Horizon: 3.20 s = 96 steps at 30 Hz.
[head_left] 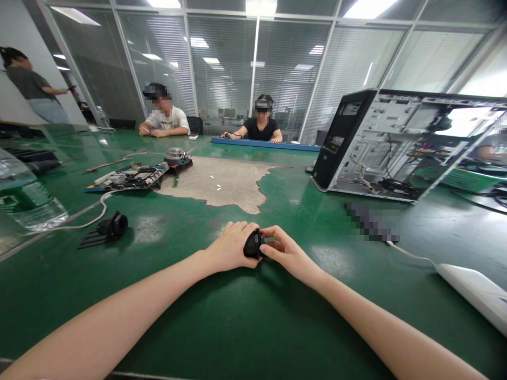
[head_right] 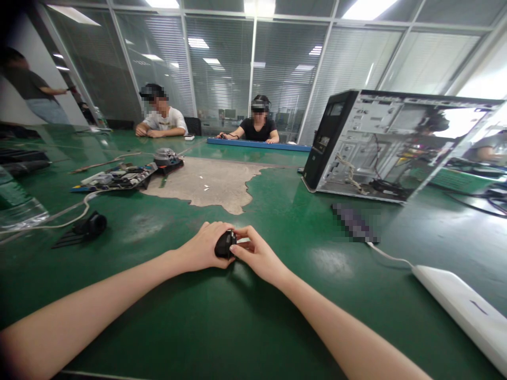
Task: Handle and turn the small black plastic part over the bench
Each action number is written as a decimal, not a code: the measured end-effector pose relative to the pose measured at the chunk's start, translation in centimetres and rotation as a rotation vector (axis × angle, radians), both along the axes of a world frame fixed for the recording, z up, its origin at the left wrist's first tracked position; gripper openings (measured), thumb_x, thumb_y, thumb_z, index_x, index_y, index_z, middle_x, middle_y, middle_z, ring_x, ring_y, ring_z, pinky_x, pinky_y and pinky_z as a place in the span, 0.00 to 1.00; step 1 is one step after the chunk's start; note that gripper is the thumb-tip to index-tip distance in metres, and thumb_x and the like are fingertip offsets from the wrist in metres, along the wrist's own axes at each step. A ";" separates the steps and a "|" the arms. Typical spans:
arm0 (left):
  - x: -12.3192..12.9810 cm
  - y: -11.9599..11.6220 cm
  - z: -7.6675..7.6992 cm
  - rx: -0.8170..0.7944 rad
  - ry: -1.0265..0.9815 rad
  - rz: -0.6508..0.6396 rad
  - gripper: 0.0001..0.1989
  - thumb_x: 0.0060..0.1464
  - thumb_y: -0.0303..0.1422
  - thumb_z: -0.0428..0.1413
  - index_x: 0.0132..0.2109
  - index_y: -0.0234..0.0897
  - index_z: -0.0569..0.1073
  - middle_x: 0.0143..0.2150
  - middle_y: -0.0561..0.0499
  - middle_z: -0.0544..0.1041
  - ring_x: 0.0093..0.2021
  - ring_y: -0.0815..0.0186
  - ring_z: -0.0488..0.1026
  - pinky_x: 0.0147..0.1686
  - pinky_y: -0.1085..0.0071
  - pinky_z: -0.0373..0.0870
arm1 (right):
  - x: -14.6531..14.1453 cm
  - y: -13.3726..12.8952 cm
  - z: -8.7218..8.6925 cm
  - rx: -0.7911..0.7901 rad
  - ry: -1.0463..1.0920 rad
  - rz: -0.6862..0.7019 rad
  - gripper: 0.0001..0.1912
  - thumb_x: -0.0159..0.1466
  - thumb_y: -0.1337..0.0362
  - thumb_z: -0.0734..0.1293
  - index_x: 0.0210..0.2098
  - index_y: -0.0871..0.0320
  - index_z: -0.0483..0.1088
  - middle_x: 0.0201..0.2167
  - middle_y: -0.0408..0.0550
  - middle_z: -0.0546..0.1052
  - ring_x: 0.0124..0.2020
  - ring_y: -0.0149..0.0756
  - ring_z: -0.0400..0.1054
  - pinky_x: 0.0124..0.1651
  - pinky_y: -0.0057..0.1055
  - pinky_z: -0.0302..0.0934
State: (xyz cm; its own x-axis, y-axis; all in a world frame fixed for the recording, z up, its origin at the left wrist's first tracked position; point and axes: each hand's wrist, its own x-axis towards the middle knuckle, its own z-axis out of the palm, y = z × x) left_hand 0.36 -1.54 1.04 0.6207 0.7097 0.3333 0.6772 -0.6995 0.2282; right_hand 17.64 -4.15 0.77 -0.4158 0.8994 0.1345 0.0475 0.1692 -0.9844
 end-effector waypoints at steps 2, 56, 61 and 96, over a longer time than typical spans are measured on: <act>0.0 0.0 0.0 0.001 0.009 0.002 0.26 0.37 0.40 0.57 0.44 0.38 0.60 0.39 0.49 0.68 0.40 0.58 0.65 0.37 0.66 0.57 | 0.1 -0.1 0.0 0.002 0.021 0.031 0.16 0.53 0.61 0.67 0.38 0.55 0.58 0.39 0.44 0.65 0.38 0.31 0.66 0.45 0.35 0.60; 0.0 -0.1 0.0 -0.017 -0.004 0.002 0.25 0.39 0.41 0.56 0.45 0.39 0.59 0.39 0.49 0.67 0.40 0.58 0.64 0.38 0.65 0.56 | 0.0 -0.2 0.1 -0.003 0.049 0.012 0.14 0.54 0.57 0.66 0.33 0.55 0.57 0.34 0.42 0.68 0.35 0.31 0.67 0.42 0.33 0.61; 0.0 -0.1 0.1 -0.016 -0.007 0.004 0.24 0.39 0.41 0.56 0.44 0.39 0.60 0.38 0.49 0.67 0.40 0.58 0.64 0.38 0.65 0.56 | -0.1 0.0 0.0 0.009 0.023 -0.035 0.15 0.53 0.57 0.66 0.37 0.55 0.58 0.39 0.45 0.67 0.39 0.32 0.66 0.43 0.35 0.61; 0.0 -0.1 0.0 0.011 0.002 -0.002 0.24 0.39 0.41 0.56 0.44 0.38 0.60 0.38 0.49 0.67 0.39 0.59 0.64 0.37 0.66 0.56 | 0.0 0.1 0.0 -0.007 0.031 -0.001 0.16 0.54 0.58 0.66 0.39 0.55 0.58 0.40 0.45 0.66 0.39 0.32 0.66 0.44 0.34 0.60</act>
